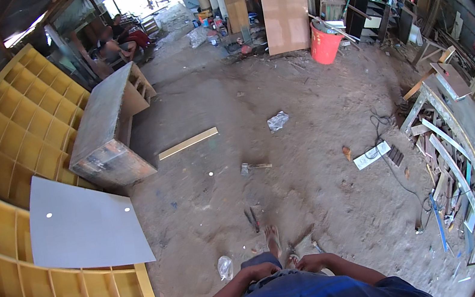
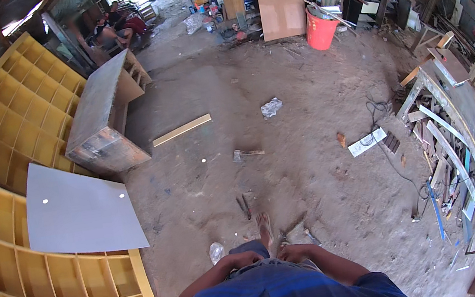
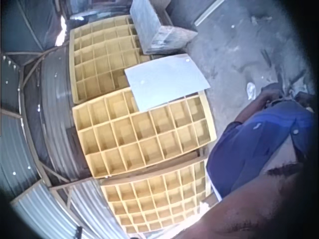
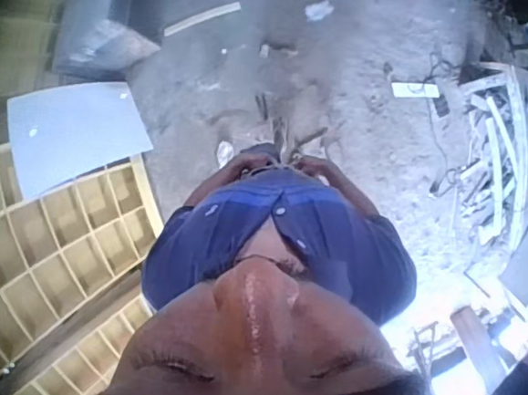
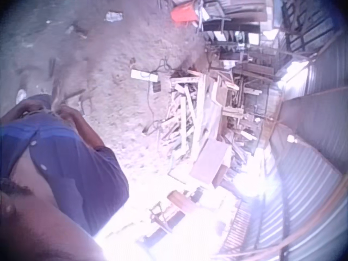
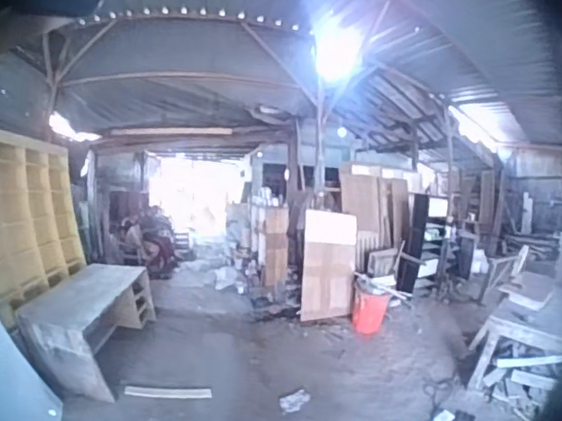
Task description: The person assembles a wooden cabinet by drilling screws into a curved panel and attaching it to a frame. They then use a hammer to remove a panel from a larger structure and place it on a workbench.
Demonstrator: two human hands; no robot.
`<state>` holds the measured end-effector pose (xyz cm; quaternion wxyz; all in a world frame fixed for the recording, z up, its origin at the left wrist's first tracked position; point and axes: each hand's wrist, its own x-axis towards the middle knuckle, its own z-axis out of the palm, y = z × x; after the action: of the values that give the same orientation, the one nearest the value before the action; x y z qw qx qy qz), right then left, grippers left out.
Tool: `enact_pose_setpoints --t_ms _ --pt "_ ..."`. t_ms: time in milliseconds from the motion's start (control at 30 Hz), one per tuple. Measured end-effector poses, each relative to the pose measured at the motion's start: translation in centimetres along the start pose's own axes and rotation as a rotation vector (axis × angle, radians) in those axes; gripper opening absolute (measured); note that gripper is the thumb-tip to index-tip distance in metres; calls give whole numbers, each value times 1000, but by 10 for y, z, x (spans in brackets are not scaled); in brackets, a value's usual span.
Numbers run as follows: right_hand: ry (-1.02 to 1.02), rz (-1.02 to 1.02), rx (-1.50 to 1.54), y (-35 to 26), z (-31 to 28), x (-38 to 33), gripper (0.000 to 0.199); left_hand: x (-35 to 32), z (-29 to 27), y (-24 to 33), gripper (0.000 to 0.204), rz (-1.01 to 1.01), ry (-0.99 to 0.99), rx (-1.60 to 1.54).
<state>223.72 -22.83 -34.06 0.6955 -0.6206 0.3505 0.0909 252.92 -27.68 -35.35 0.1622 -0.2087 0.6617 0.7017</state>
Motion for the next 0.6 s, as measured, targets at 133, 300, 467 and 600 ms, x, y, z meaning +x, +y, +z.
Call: enact_pose_setpoints --t_ms 133,300,467,600 --pt "5 165 88 -9 -78 13 42 28 -82 5 37 112 -111 -41" --pt "59 130 111 10 -167 39 46 71 -198 33 37 143 -227 33" --pt "17 176 125 -49 -247 66 34 49 -283 40 29 92 -180 120" --pt "48 117 161 -51 -309 101 23 46 -347 40 30 143 -114 -17"
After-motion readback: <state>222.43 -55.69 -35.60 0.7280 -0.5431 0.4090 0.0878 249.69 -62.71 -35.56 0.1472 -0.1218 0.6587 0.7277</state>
